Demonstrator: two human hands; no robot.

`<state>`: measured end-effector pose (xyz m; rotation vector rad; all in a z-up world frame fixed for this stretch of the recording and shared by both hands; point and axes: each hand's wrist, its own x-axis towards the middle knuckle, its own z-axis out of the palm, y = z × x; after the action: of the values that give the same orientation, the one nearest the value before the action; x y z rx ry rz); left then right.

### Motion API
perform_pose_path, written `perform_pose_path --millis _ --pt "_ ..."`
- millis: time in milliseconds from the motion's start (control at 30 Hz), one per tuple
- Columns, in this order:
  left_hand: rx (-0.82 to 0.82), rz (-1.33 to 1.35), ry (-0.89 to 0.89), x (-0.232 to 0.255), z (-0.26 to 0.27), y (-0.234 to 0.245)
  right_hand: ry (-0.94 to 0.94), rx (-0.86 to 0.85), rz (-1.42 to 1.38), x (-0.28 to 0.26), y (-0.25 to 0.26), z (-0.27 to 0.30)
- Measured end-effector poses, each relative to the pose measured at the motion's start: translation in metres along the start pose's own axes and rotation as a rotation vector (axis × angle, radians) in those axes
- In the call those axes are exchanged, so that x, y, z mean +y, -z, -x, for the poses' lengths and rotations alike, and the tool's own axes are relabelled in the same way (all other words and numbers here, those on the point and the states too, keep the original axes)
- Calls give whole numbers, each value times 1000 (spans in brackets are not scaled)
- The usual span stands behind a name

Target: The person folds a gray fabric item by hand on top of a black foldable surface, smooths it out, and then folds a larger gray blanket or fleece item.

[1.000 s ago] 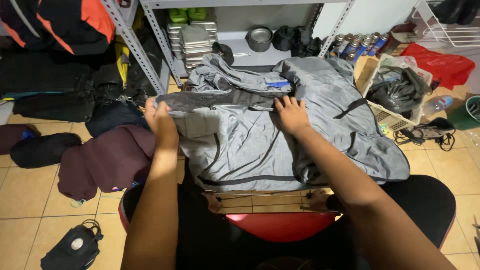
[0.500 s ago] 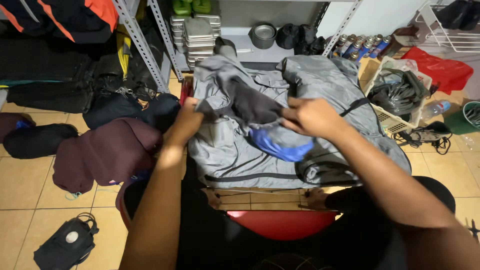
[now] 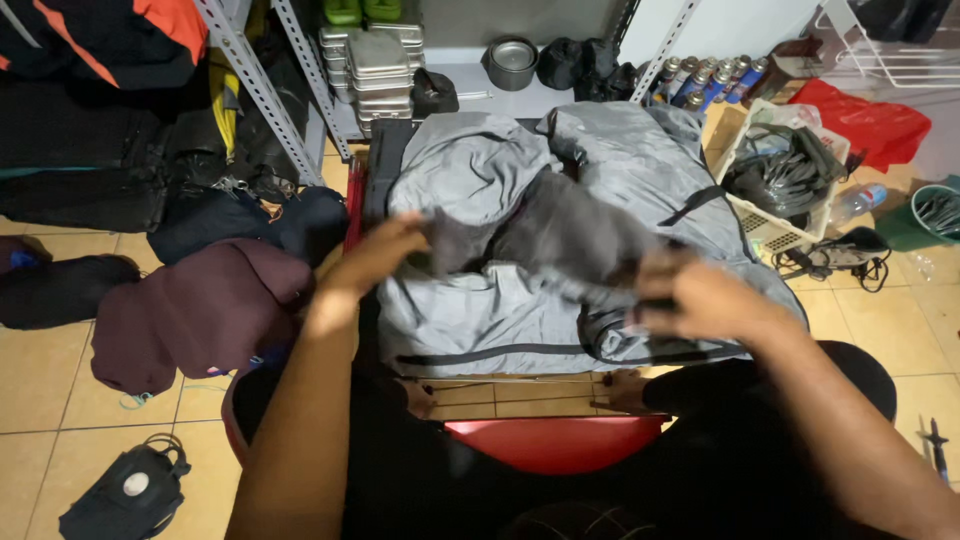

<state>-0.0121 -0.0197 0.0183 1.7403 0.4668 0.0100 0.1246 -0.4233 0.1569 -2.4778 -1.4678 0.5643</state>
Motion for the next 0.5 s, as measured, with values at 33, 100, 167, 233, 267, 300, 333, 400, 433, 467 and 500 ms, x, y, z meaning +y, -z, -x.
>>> perform_pose_path --millis 33,100,167,233,267,300,333,400,433,467,500 --pt "-5 -2 5 2 2 -4 -4 -2 -6 18 -12 0" --pt "-301 -158 108 5 7 -12 23 90 -375 53 -37 1" --pt "-192 -318 51 4 6 -21 -188 236 -287 126 -63 -18" --pt "-81 -482 -14 -20 -11 -27 -393 390 -195 150 -82 -32" --pt "49 -584 -56 -43 -28 -29 -498 259 -197 139 -89 -36" --pt "182 -684 -105 -64 -48 -30 -598 131 -198 129 -92 -43" --pt "182 -688 -112 -68 -52 -30 -599 139 -199 123 -95 -47" --pt "332 -918 -2 -82 -54 -32 -627 -19 -214 110 -104 -54" --pt "330 -917 -1 -87 -58 -30 -628 -21 -213 103 -96 -50" --pt "287 -867 69 -93 -62 -29 -624 6 -229 97 -89 -47" --pt "243 -816 138 -99 -65 -28 -621 31 -246 90 -82 -42"
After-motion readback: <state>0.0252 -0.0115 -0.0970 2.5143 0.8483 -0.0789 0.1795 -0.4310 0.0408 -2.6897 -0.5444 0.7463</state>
